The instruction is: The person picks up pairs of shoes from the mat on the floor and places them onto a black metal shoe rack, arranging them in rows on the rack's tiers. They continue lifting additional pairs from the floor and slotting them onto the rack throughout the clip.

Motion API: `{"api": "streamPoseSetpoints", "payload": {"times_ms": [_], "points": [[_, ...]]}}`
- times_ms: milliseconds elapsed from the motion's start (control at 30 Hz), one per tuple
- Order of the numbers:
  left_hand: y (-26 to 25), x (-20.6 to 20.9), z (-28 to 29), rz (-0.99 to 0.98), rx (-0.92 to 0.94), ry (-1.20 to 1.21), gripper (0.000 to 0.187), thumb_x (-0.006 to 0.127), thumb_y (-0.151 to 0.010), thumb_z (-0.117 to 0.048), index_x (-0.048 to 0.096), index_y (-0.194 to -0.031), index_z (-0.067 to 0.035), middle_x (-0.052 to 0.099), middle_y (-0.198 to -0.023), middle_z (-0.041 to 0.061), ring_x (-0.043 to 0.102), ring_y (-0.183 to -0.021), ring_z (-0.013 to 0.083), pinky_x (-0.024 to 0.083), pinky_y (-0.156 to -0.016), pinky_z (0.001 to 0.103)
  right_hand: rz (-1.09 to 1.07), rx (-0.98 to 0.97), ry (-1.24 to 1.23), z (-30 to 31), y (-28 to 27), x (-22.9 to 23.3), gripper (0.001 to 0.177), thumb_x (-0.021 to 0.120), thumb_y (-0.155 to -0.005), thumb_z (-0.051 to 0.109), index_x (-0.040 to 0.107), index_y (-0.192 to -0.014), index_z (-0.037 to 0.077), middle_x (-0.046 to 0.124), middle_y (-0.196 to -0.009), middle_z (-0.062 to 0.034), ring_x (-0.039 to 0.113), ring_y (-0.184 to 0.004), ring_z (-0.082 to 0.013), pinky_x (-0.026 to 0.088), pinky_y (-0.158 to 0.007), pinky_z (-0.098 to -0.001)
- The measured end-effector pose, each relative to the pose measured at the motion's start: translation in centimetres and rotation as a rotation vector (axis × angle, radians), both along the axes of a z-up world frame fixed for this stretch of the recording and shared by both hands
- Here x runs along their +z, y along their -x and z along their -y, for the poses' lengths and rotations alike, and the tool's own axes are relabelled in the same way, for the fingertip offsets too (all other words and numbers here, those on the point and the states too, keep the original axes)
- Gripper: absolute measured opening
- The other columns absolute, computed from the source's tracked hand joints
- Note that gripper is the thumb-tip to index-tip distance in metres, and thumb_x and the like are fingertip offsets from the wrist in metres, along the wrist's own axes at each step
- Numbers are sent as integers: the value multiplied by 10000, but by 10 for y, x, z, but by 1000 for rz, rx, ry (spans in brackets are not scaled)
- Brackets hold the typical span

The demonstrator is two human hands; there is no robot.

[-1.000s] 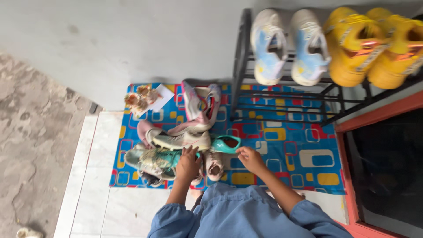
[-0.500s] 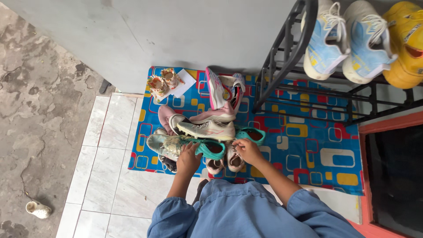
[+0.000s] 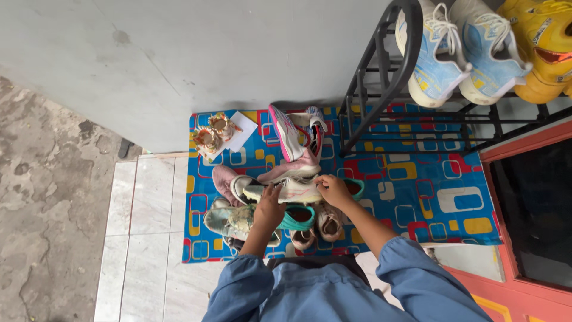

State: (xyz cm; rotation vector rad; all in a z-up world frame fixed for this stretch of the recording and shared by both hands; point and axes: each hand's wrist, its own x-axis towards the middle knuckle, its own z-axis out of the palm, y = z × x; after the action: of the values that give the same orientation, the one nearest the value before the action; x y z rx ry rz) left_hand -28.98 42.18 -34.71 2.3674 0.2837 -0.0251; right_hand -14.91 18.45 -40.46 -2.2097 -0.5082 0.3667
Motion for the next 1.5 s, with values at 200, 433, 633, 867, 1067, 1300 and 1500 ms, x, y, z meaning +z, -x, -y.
{"api": "streamPoseSetpoints", "payload": {"times_ms": [200, 433, 633, 867, 1067, 1300, 1500], "points": [[-17, -39, -2, 1, -47, 9, 731, 767, -796, -135, 470, -1461, -74, 391, -1571, 223, 380, -1430, 460, 410, -1125, 475, -93, -228, -75, -16, -35, -5, 203, 672, -959, 150, 741, -1137, 83, 770, -1066, -128, 763, -1008, -244, 628, -865, -347], [-6, -90, 1, -123, -172, -75, 638, 717, -859, -87, 471, -1447, -56, 382, -1564, 215, 263, -1490, 470, 250, -1203, 538, -315, -599, -142, -26, -82, -11, 241, 615, -966, 115, 760, -1157, 94, 768, -1017, -113, 743, -847, -237, 610, -717, -347], [2, -77, -1, -151, -131, -7, 561, 684, -907, -126, 504, -1433, -58, 403, -1567, 187, 264, -1513, 400, 240, -1230, 496, -134, -472, 112, -45, -112, -30, 245, 659, -897, 128, 787, -1106, 112, 801, -1019, -149, 760, -902, -251, 583, -796, -371], [0, -58, -5, -172, -135, 14, 567, 676, -924, -142, 496, -1456, -64, 383, -1577, 183, 250, -1510, 380, 221, -1222, 482, -251, -110, 373, -64, -132, -57, 557, 558, -883, 53, 663, -1362, 316, 697, -1203, -204, 689, -1110, -365, 558, -925, -435], [1, -56, -5, -175, -140, 0, 581, 666, -924, -147, 477, -1468, -73, 385, -1582, 176, 265, -1509, 372, 223, -1226, 480, -154, 371, 811, -66, -153, -59, 563, 587, -931, 121, 553, -1463, 303, 693, -1310, -145, 674, -1176, -357, 539, -982, -471], [4, -57, -5, -178, -143, -3, 563, 653, -940, -163, 481, -1468, -77, 385, -1586, 169, 269, -1511, 373, 225, -1227, 479, -156, 335, 606, -54, -148, -54, 594, 627, -888, 90, 511, -1455, 225, 692, -1267, -199, 666, -1156, -393, 529, -984, -482], [2, -58, -5, -198, -130, -2, 534, 646, -953, -177, 494, -1458, -89, 393, -1578, 162, 277, -1514, 364, 222, -1234, 467, -22, 59, 652, -34, -127, -47, 381, 655, -900, 92, 632, -1270, 180, 694, -1126, -249, 661, -1093, -449, 544, -914, -528]]}}
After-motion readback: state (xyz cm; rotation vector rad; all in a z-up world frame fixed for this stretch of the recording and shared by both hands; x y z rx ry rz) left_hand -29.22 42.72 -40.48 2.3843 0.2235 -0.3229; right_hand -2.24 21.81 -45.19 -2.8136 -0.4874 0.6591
